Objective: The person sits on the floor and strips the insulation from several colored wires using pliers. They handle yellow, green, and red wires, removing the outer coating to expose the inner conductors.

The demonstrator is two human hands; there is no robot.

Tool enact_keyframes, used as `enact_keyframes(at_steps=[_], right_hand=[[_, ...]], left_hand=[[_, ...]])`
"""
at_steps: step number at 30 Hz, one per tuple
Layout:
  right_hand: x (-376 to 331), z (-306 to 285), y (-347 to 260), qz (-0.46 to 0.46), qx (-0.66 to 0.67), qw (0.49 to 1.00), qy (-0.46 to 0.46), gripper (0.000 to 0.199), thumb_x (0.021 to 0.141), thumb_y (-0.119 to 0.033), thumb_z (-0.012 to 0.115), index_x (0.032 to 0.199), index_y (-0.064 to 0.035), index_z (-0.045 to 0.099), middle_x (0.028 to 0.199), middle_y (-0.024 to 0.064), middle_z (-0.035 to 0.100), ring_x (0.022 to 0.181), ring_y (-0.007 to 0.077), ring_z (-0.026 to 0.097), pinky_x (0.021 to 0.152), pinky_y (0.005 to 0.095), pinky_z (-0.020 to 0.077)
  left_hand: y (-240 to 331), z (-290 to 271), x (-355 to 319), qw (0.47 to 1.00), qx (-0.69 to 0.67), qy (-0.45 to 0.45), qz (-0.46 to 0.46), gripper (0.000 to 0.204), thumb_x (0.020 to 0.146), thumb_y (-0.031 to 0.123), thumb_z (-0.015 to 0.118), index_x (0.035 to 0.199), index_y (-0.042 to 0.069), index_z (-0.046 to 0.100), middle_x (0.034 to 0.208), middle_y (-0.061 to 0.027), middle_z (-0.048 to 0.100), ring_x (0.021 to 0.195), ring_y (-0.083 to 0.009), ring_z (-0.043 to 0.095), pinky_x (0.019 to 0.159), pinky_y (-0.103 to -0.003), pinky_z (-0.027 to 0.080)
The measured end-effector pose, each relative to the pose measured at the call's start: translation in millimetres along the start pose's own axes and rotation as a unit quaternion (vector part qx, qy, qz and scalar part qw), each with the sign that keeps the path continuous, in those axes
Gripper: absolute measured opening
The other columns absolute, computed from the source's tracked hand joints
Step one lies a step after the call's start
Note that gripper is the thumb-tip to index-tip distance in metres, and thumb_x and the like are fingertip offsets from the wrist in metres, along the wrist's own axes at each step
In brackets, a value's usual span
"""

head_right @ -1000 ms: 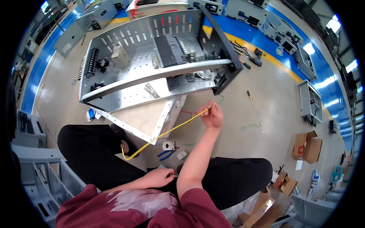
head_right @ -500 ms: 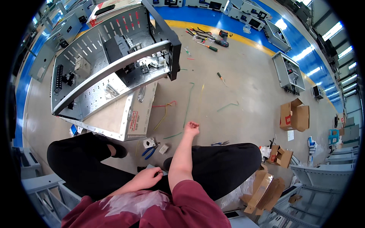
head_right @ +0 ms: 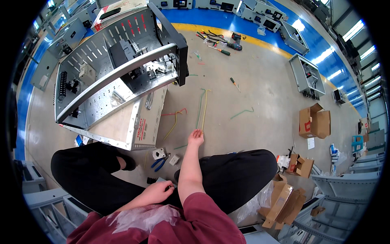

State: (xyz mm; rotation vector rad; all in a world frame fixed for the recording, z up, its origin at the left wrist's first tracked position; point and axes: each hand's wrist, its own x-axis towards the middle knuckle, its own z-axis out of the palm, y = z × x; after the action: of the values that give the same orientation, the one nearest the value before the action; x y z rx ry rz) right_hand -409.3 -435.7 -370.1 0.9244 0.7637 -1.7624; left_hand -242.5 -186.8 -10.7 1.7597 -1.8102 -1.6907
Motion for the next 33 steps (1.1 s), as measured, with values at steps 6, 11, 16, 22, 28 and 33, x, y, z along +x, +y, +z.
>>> enact_keyframes(at_steps=[6,11,16,22,28,33], right_hand=[[-8.9,-4.4,-4.8,-0.006,-0.089,0.995,-0.033,0.024,0.102,-0.016,0.056,0.124,-0.0084,0.059,0.115,0.0029,0.067,0.096,0.0192,0.065,0.081,0.0328,0.0583],[-8.1,-6.9,-1.9,-0.055,-0.179,0.981,-0.039,0.029,0.099,-0.014,0.058,0.129,-0.0100,0.059,0.118,0.0032,0.067,0.094,0.0169,0.065,0.077,0.0306,0.0571],[-10.8,-1.6,-1.2,-0.080,-0.293,0.953,-0.009,0.019,0.099,-0.017,0.058,0.114,-0.0059,0.062,0.103,0.0051,0.068,0.080,0.0171,0.064,0.067,0.0301,0.0546],[-28.1,3.4,5.7,-0.093,-0.466,0.880,0.002,0.019,0.098,-0.021,0.059,0.094,-0.0035,0.066,0.080,0.0065,0.066,0.060,0.0174,0.060,0.053,0.0305,0.0503],[-28.2,11.9,3.9,-0.259,-0.685,0.677,0.072,0.023,0.094,-0.021,0.060,0.102,-0.0037,0.072,0.089,0.0127,0.073,0.070,0.0278,0.066,0.063,0.0426,0.0556],[-32.6,1.1,-3.1,-0.331,-0.758,0.547,0.130,0.023,0.093,-0.020,0.061,0.109,-0.0106,0.075,0.102,0.0135,0.075,0.104,0.0344,0.063,0.092,0.0523,0.0492]], left_hand=[[-4.4,2.0,-0.3,1.000,0.000,0.000,0.005,0.028,0.098,0.029,0.058,0.105,0.003,0.065,0.091,-0.0211,0.070,0.089,-0.0406,0.068,0.077,-0.049,0.053],[-2.6,0.3,-1.6,1.000,0.012,-0.005,0.012,0.030,0.098,0.030,0.057,0.110,0.003,0.065,0.095,-0.0191,0.071,0.091,-0.0395,0.068,0.079,-0.048,0.054],[3.4,-3.2,-2.7,1.000,0.012,-0.014,0.013,0.031,0.099,0.030,0.057,0.111,0.004,0.066,0.098,-0.0194,0.071,0.094,-0.0391,0.068,0.081,-0.048,0.053],[8.2,-4.6,-5.2,1.000,0.001,-0.022,-0.004,0.031,0.099,0.031,0.056,0.111,0.003,0.066,0.101,-0.0194,0.071,0.097,-0.0390,0.068,0.082,-0.047,0.053],[8.9,0.7,-1.5,1.000,0.011,-0.024,0.003,0.031,0.098,0.031,0.057,0.111,0.003,0.066,0.103,-0.0196,0.071,0.099,-0.0395,0.067,0.083,-0.047,0.053],[13.9,2.8,-3.8,1.000,-0.003,-0.017,0.002,0.031,0.098,0.031,0.057,0.110,0.003,0.065,0.103,-0.0198,0.070,0.099,-0.0398,0.067,0.083,-0.048,0.053]])
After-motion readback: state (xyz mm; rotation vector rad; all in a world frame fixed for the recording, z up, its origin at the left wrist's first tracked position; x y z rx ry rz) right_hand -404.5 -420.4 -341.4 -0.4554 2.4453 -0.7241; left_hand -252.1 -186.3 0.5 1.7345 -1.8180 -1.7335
